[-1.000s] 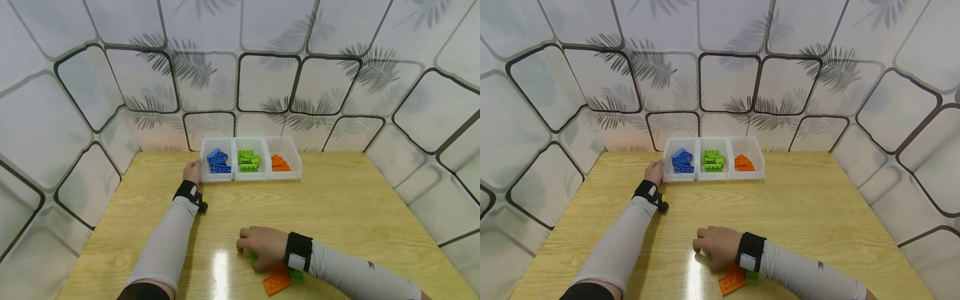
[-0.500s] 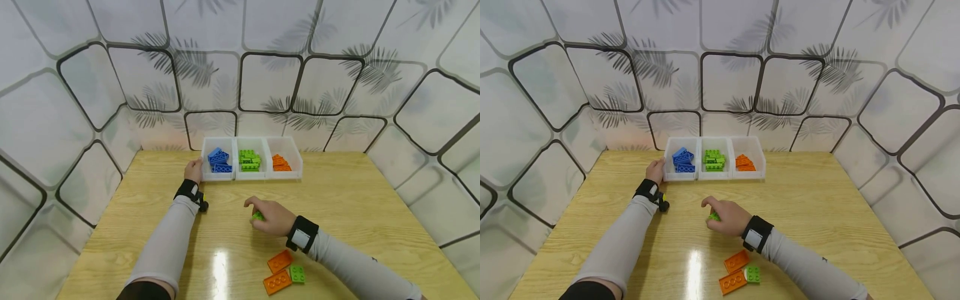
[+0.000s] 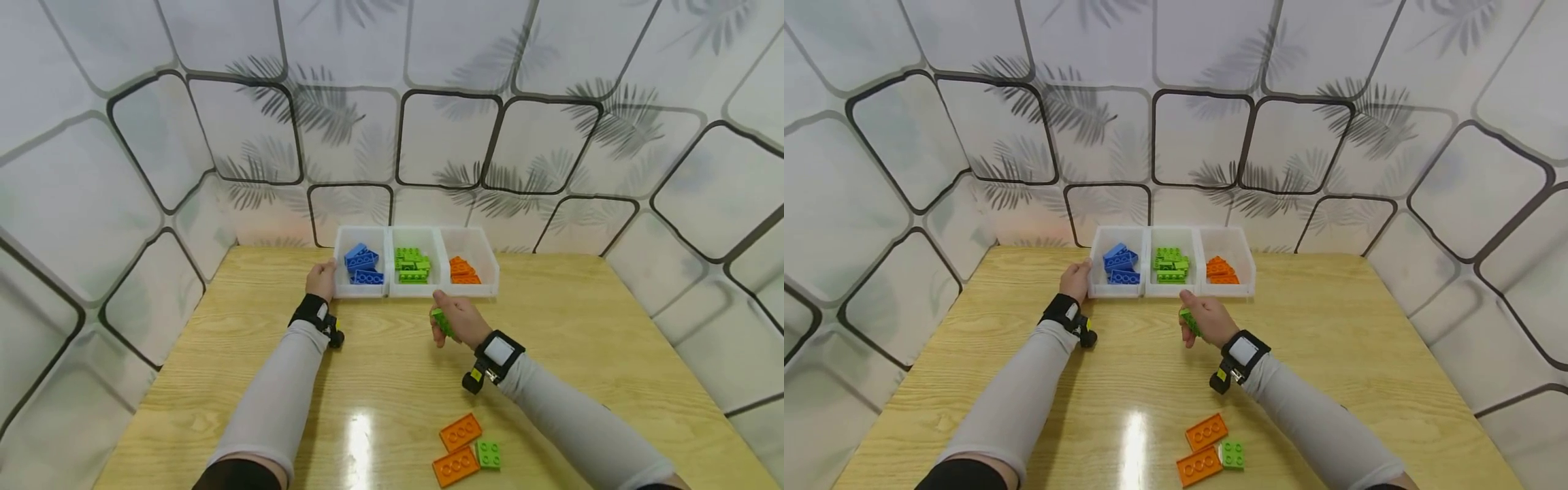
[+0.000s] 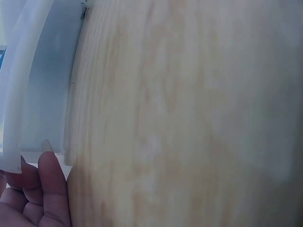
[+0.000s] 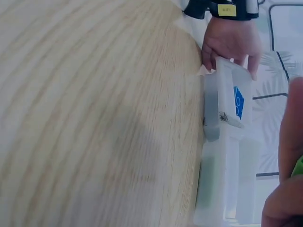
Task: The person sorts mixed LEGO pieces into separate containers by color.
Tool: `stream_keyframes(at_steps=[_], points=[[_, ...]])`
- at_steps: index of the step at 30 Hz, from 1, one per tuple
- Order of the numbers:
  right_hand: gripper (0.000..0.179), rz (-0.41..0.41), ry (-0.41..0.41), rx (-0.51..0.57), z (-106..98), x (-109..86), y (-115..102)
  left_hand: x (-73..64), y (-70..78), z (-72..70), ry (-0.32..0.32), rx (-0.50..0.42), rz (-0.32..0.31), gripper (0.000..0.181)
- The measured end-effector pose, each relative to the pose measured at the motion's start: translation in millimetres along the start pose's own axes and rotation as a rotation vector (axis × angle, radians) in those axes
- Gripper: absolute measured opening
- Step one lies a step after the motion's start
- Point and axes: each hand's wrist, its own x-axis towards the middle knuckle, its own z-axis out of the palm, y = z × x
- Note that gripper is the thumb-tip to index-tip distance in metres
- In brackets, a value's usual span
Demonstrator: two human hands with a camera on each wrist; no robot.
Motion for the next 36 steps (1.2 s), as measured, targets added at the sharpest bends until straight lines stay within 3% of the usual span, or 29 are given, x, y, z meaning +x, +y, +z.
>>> stream_keyframes(at_steps=[3,6,8,14,16,25,31,36], points=[[0.06,0.003,0.051,-0.009,0.7,9.5,1.3,-0.7,0.2,-1.5,0.0,-0.013,-0.003,0.051],[0.044,-0.023,0.085,-0.123,1.7,21.7,1.7,-1.3,0.4,-2.8,0.004,-0.014,-0.009,0.051],[0.038,-0.048,0.095,-0.248,1.6,31.3,1.8,-0.9,-0.3,-3.2,0.008,0.004,-0.009,0.052],[0.036,-0.179,0.167,-0.767,-1.2,61.9,-0.3,-2.5,-3.7,-2.3,0.014,0.027,-0.008,0.052],[0.034,-0.219,0.183,-0.866,-1.5,72.2,-1.2,-3.7,-4.6,-1.9,0.017,0.018,-0.009,0.05],[0.037,-0.258,0.183,-1.062,-0.2,111.8,7.9,-2.9,-3.5,0.0,0.023,0.032,-0.004,0.05],[0.029,-0.25,0.177,-1.24,1.1,123.0,18.5,-1.8,-2.3,-0.4,0.015,0.029,-0.011,0.05],[0.03,-0.196,0.152,-1.301,1.8,130.0,24.2,-2.6,-0.3,-3.2,0.011,0.006,-0.01,0.05]])
